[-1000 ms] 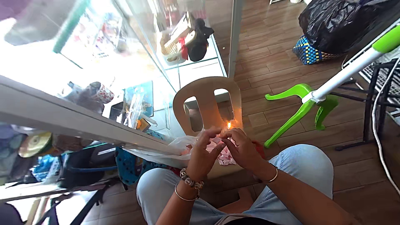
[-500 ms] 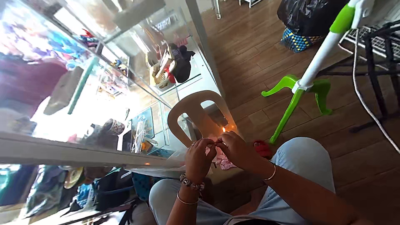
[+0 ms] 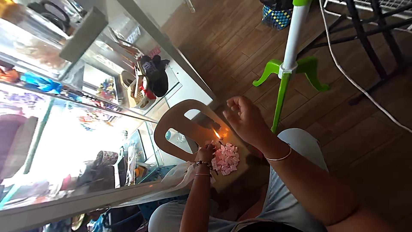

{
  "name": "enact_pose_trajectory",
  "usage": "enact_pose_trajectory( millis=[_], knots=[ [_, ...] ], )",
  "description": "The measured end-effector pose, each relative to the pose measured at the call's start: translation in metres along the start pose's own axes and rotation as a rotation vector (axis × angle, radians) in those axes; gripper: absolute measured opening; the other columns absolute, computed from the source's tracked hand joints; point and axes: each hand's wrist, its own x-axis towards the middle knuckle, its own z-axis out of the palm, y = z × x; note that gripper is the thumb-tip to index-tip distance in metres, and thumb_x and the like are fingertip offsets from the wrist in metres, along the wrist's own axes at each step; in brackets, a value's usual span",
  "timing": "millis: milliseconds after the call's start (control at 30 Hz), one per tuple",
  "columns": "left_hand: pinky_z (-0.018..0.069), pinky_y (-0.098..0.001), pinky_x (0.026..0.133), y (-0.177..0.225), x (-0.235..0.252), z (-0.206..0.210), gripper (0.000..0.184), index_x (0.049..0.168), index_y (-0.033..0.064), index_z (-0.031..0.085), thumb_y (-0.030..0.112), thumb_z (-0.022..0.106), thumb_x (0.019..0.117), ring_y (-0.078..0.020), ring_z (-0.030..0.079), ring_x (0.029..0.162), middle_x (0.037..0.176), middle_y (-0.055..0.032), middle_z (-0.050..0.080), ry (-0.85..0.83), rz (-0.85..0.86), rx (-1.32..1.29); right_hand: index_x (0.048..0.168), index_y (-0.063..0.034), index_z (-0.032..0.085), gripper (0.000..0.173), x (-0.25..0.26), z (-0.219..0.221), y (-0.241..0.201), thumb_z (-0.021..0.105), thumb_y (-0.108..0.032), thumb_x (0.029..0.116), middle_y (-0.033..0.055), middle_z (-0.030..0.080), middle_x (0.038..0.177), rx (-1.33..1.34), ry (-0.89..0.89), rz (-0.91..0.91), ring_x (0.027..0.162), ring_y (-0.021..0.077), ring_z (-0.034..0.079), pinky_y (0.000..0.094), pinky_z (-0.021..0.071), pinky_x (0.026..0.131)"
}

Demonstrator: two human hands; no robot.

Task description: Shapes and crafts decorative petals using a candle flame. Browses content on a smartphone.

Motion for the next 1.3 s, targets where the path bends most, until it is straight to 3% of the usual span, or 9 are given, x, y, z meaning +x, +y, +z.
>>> enact_pose_trajectory(
  millis=[133, 333, 467, 567, 767, 933, 1300],
  knots=[
    [0.0516, -0.0297, 0.064, -0.005, 0.019, 0.013, 0.025, 0.112, -0.0019, 0.062, 0.019, 0.048, 0.1091, -0.0143, 0.061, 0.073, 0.089, -0.01, 0.064, 0.012, -0.02, -0.062, 0.129, 0.0004, 0.055, 0.033, 0.003, 0.004, 0.003, 0.062, -0.02, 0.1032, 0.0182, 0.062, 0.123, 0.017, -0.025, 0.032, 0.106, 0.0285, 0.064, 0.0448, 0.0549, 0.087],
    [0.0503, -0.0275, 0.062, 0.001, 0.024, 0.027, 0.026, 0.11, -0.002, 0.062, 0.021, 0.05, 0.109, -0.0123, 0.059, 0.069, 0.087, -0.0091, 0.063, 0.028, -0.052, -0.013, 0.127, -0.0002, 0.056, 0.031, 0.004, 0.003, 0.006, 0.062, -0.02, 0.1031, 0.0165, 0.062, 0.119, 0.026, -0.019, 0.019, 0.103, 0.0263, 0.064, 0.0416, 0.0553, 0.084],
    [0.0487, -0.025, 0.056, 0.002, 0.023, 0.031, 0.025, 0.105, -0.0026, 0.063, 0.019, 0.05, 0.1088, -0.0097, 0.056, 0.06, 0.077, -0.006, 0.061, 0.024, -0.022, 0.012, 0.126, -0.0002, 0.057, 0.03, 0.004, 0.003, 0.007, 0.062, -0.019, 0.1028, 0.0163, 0.063, 0.117, 0.027, -0.02, 0.023, 0.102, 0.0254, 0.064, 0.0406, 0.0553, 0.083],
    [0.0462, -0.0234, 0.051, 0.002, 0.023, 0.033, 0.022, 0.099, -0.0018, 0.062, 0.016, 0.052, 0.1075, -0.0081, 0.052, 0.053, 0.069, -0.0031, 0.057, 0.032, -0.011, 0.004, 0.127, -0.0006, 0.057, 0.031, 0.004, 0.005, 0.007, 0.061, -0.02, 0.103, 0.016, 0.062, 0.12, 0.036, -0.028, 0.029, 0.107, 0.0257, 0.063, 0.042, 0.0549, 0.088],
    [0.0431, -0.0214, 0.048, 0.009, 0.018, 0.034, 0.02, 0.096, -0.0009, 0.062, 0.013, 0.054, 0.1064, -0.0065, 0.048, 0.05, 0.067, -0.0015, 0.055, 0.032, 0.001, 0.044, 0.127, -0.0011, 0.057, 0.031, 0.004, 0.008, 0.005, 0.063, -0.019, 0.1022, 0.0157, 0.062, 0.123, 0.059, -0.039, 0.046, 0.114, 0.0256, 0.063, 0.0425, 0.0541, 0.094],
    [0.0419, -0.0203, 0.046, 0.011, 0.019, 0.035, 0.02, 0.093, 0.0001, 0.06, 0.013, 0.054, 0.1062, -0.0057, 0.047, 0.047, 0.064, -0.0005, 0.053, 0.028, 0.006, 0.063, 0.126, -0.0001, 0.058, 0.031, 0.005, 0.01, 0.006, 0.063, -0.019, 0.1021, 0.016, 0.063, 0.12, 0.044, -0.032, 0.026, 0.109, 0.026, 0.063, 0.0422, 0.054, 0.09],
    [0.0431, -0.0213, 0.05, 0.015, 0.018, 0.036, 0.016, 0.102, -0.0015, 0.065, 0.013, 0.059, 0.1042, -0.0059, 0.048, 0.051, 0.07, -0.0016, 0.056, 0.057, -0.005, 0.115, 0.127, -0.0002, 0.058, 0.031, 0.004, 0.011, 0.005, 0.064, -0.017, 0.1014, 0.0161, 0.062, 0.12, 0.043, -0.047, 0.033, 0.107, 0.0256, 0.063, 0.041, 0.055, 0.089]
  ],
)
